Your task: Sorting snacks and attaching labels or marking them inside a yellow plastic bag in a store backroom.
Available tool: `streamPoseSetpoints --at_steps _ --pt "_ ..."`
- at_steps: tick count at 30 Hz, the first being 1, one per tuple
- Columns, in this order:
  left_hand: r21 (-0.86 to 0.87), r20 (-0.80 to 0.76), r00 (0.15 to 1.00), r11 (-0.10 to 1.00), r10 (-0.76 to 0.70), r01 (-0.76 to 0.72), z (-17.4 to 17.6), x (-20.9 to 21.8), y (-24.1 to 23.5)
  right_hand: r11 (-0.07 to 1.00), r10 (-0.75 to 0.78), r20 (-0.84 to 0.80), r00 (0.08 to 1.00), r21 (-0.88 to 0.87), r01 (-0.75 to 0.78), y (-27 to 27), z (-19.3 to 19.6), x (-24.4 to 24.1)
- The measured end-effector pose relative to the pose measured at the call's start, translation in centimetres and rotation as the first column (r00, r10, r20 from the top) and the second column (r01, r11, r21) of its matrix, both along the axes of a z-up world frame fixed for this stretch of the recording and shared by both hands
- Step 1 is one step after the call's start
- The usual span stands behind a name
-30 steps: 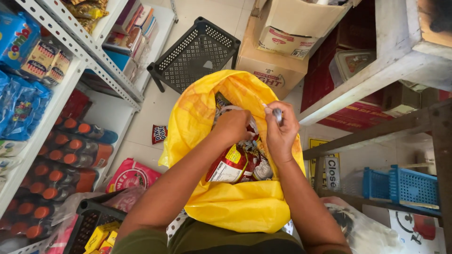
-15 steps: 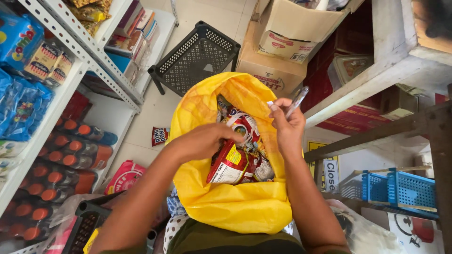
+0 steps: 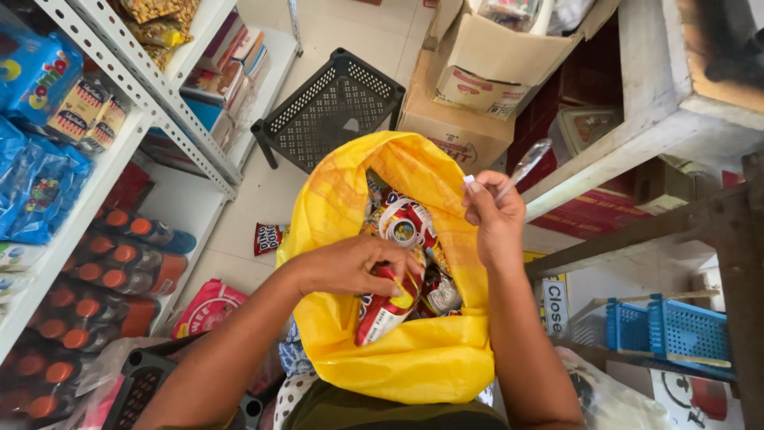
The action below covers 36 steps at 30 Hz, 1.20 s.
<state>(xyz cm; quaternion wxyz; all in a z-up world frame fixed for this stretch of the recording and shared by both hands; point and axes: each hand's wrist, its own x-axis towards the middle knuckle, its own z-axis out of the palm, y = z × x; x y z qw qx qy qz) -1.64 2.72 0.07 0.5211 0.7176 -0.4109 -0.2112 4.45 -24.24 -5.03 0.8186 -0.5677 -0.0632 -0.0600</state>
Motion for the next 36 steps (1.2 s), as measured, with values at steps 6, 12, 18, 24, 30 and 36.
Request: streamPoseSetpoints --at_steps 6,12,18,24,30,36 --pt "-0.399 -0.301 0.915 0.836 0.270 -0.378 2.6 0.8 -2.1 0.995 -0.054 0.157 0.986 0.086 0.041 -1.5 5.8 -3.5" --pt "-0.444 -0.823 0.445 0.086 0.353 -0.892 1.9 5.2 -6.8 0.928 -0.309 0.565 0.765 0.001 0.373 3.3 8.0 -6.2" --pt "-0.466 -0.730 0.443 0.096 0.521 -0.880 0.3 5.9 -10.0 0.664 -0.159 0.781 0.604 -0.368 0.651 5.0 10.7 -4.0" --pt "-0.498 -0.627 0.527 0.225 0.574 -0.837 2.4 3.5 -10.2 0.653 -0.265 0.555 0.788 -0.498 0.570 4.0 9.6 -1.1" --pt "-0.468 -0.550 0.668 0.477 0.501 -0.744 3.0 2.7 -9.2 0.866 -0.286 0.460 0.840 -0.250 0.432 2.9 7.2 0.7" --pt "-0.487 -0.548 0.582 0.336 0.601 -0.806 0.5 3.4 -10.2 0.879 -0.291 0.496 0.818 -0.198 0.433 4.1 6.9 -0.3"
